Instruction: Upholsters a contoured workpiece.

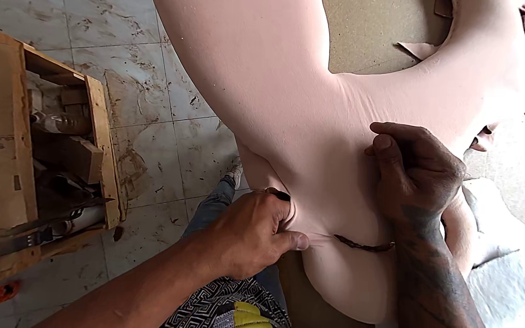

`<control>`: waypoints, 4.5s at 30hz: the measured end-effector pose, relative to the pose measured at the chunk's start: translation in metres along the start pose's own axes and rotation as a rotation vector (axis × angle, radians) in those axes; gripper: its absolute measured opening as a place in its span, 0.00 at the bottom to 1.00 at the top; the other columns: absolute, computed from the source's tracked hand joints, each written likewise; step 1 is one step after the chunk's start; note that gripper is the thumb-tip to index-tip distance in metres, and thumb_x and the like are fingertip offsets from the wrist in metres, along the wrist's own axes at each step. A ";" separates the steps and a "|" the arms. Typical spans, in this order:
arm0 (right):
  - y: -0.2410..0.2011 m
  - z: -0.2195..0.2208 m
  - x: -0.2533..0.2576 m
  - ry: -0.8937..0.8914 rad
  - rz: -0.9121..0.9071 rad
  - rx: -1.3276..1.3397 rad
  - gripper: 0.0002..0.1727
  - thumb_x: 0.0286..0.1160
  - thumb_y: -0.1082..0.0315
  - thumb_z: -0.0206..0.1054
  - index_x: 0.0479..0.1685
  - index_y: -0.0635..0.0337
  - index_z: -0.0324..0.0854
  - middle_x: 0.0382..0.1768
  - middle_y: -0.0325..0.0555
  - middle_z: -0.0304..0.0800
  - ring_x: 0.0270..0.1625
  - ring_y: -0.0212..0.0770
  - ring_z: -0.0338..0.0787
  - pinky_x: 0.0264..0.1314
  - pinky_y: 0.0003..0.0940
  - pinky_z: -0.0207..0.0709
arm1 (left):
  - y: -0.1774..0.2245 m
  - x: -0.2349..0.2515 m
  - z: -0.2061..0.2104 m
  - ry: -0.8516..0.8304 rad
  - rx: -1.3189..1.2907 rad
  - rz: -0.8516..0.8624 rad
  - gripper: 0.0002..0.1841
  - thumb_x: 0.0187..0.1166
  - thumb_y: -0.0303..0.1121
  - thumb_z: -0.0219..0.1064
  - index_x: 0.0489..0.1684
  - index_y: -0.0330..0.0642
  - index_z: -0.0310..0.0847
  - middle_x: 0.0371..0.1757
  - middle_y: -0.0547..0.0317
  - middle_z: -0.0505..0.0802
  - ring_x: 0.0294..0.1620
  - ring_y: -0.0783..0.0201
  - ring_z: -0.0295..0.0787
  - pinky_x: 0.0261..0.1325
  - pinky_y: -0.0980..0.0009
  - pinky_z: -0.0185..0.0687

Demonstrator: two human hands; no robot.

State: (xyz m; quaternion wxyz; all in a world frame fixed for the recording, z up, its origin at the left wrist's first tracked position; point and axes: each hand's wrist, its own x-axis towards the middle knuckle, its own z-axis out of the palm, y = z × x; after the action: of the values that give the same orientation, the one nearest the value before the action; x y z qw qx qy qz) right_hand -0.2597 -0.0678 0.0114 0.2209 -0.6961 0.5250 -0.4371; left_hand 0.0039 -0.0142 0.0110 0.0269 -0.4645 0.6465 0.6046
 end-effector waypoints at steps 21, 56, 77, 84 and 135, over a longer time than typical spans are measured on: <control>0.001 -0.001 -0.004 0.000 0.019 -0.033 0.10 0.84 0.70 0.64 0.53 0.65 0.88 0.36 0.39 0.92 0.31 0.26 0.88 0.31 0.21 0.83 | -0.001 -0.004 0.019 0.414 0.372 0.036 0.19 0.67 0.67 0.71 0.20 0.67 0.84 0.24 0.84 0.82 0.28 0.83 0.81 0.28 0.76 0.80; -0.030 0.074 0.091 -0.472 -0.283 -0.447 0.41 0.74 0.27 0.59 0.73 0.50 0.81 0.77 0.52 0.79 0.80 0.57 0.75 0.77 0.59 0.72 | -0.034 0.016 0.041 0.959 -0.961 -0.019 0.34 0.87 0.66 0.48 0.25 0.49 0.88 0.26 0.58 0.90 0.31 0.62 0.90 0.35 0.58 0.88; -0.016 0.086 0.085 -0.451 -0.228 -0.534 0.42 0.72 0.27 0.62 0.79 0.45 0.77 0.74 0.50 0.84 0.75 0.53 0.81 0.73 0.54 0.72 | -0.062 0.005 0.032 0.734 -1.075 0.151 0.35 0.89 0.65 0.42 0.44 0.47 0.89 0.36 0.59 0.93 0.40 0.66 0.92 0.46 0.62 0.91; -0.021 0.087 0.083 -0.452 -0.211 -0.551 0.41 0.74 0.27 0.60 0.79 0.45 0.77 0.73 0.51 0.84 0.75 0.53 0.81 0.71 0.54 0.73 | -0.059 -0.026 -0.008 0.629 -0.424 0.170 0.16 0.82 0.54 0.68 0.32 0.56 0.92 0.34 0.76 0.89 0.38 0.78 0.85 0.41 0.78 0.84; -0.018 0.087 0.080 -0.457 -0.182 -0.559 0.41 0.75 0.30 0.60 0.82 0.46 0.74 0.79 0.48 0.79 0.80 0.51 0.78 0.75 0.53 0.73 | -0.070 0.043 0.002 0.861 -0.746 0.735 0.16 0.77 0.31 0.75 0.15 0.38 0.83 0.21 0.61 0.89 0.27 0.73 0.88 0.31 0.73 0.86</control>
State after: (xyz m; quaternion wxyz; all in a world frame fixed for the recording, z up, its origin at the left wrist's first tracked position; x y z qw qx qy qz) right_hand -0.1713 -0.1490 0.0101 0.0940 -0.8530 0.4972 -0.1280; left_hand 0.0221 -0.0257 -0.0682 -0.6021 -0.3922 0.4638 0.5183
